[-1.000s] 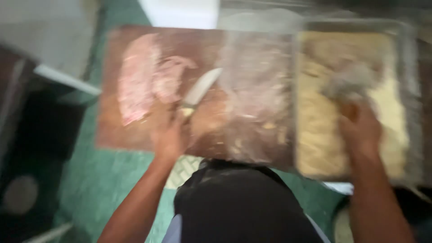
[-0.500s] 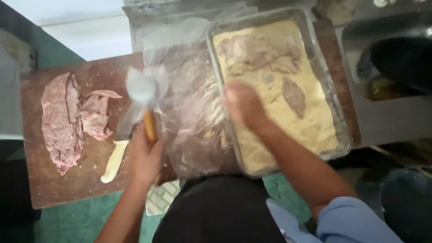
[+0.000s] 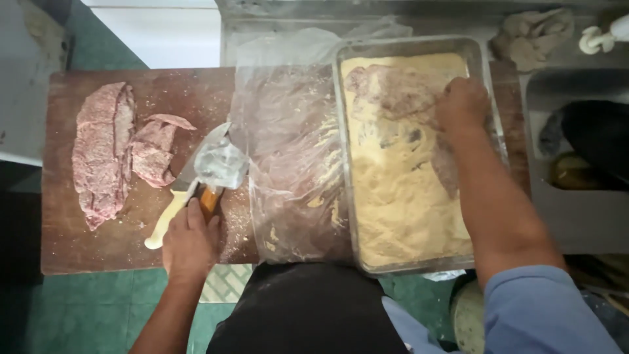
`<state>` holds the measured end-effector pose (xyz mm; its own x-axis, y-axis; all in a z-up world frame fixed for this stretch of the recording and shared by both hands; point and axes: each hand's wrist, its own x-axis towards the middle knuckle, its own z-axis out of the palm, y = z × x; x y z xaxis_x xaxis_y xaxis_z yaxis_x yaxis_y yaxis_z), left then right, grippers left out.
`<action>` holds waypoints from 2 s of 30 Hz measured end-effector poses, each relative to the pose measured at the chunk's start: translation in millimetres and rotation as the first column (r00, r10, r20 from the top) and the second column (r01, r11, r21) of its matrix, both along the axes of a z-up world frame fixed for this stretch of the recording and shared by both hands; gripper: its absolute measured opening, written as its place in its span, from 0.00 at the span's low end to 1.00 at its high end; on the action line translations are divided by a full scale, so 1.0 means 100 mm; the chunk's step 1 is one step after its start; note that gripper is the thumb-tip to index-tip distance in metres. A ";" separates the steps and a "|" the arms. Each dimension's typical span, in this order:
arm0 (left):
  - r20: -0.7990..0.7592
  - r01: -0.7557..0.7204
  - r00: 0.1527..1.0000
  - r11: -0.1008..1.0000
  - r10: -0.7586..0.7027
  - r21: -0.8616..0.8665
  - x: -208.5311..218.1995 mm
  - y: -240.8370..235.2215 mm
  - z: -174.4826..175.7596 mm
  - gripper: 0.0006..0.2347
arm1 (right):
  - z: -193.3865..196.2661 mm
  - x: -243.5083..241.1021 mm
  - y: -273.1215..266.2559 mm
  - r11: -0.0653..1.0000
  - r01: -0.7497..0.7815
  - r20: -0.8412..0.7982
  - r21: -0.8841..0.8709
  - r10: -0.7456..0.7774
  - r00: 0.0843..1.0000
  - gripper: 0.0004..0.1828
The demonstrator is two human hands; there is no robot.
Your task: Tenderizing, cutting, and coating raw meat in breadcrumbs.
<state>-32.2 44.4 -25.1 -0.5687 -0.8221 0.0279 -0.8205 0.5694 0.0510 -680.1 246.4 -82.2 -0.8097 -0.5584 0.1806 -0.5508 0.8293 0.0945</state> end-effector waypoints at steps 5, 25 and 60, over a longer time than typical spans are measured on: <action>-0.064 0.050 0.996 0.991 -0.058 -0.121 0.00 -0.05 -0.15 0.31 | 0.15 -0.03 -0.09 0.998 0.061 0.109 -0.028 -0.057 0.992 0.21; -0.192 0.127 0.966 0.967 -0.171 -0.220 -0.07 -0.02 0.21 0.25 | 2.41 1.13 -1.26 0.407 -0.607 -0.093 -0.683 0.775 0.625 0.10; -0.362 0.253 0.932 0.766 -0.029 0.591 -0.75 -0.51 1.33 0.26 | 0.18 4.18 -0.51 0.531 -0.673 -0.281 -0.515 0.637 0.718 0.18</action>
<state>-107.4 -6.4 107.8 -0.7311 -0.6310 -0.2595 -0.6070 0.4277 0.6699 -261.9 195.4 -64.0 -0.2376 -0.7113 0.6615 -0.9704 0.1426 -0.1951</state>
